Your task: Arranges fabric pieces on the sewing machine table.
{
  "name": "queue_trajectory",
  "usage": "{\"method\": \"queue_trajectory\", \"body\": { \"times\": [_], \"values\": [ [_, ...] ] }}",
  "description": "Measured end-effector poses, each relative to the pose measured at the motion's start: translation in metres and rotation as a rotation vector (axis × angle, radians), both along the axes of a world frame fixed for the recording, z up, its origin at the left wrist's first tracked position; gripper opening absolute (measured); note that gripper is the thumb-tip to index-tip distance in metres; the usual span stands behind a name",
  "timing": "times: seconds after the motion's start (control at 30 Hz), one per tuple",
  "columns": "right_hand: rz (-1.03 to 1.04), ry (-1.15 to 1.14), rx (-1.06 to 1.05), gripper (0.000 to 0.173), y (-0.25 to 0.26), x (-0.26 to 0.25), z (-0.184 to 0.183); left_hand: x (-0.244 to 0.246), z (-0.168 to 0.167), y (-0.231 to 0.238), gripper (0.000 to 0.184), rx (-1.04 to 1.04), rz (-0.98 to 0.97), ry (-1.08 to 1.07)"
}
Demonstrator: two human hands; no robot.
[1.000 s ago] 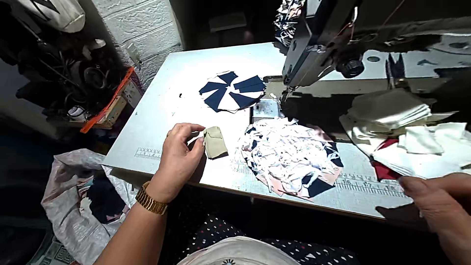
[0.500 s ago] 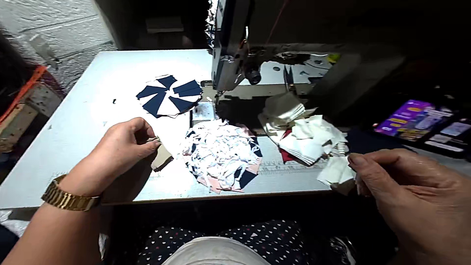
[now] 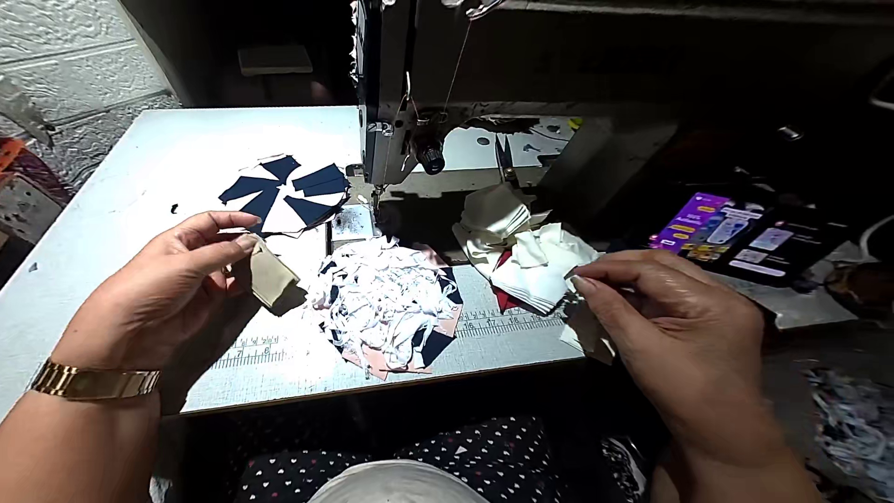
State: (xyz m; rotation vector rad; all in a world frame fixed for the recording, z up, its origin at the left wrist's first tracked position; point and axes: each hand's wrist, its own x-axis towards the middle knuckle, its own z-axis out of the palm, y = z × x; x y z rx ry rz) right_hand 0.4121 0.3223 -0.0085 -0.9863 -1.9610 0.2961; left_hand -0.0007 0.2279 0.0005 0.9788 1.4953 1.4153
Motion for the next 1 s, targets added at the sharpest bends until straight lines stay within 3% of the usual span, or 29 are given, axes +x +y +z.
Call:
{"method": "queue_trajectory", "body": {
  "times": [0.2,0.43,0.63,0.73,0.83,1.0],
  "values": [
    [-0.049,-0.009,-0.001,0.015,0.006,0.002,0.004,0.012,0.017,0.008,0.023,-0.081,0.153,-0.575],
    [-0.129,0.026,-0.027,0.017,0.006,0.023,0.006,0.027,0.026,0.022,0.018,-0.113,-0.058,-0.765],
    [-0.013,-0.072,0.046,0.014,0.009,-0.018,0.007,0.061,0.046,0.051,0.039,-0.105,-0.284,-0.530],
    [-0.047,-0.199,0.024,0.014,0.020,-0.033,0.000,0.078,0.056,0.064,0.035,-0.128,-0.407,-0.374],
    [-0.151,-0.248,-0.035,0.010,0.027,-0.040,-0.007,0.090,0.059,0.078,0.033,-0.191,-0.517,-0.356],
    [-0.196,-0.305,-0.020,0.009,0.024,-0.048,-0.008,0.091,0.042,0.091,0.032,-0.182,-0.662,-0.298]
  ]
}}
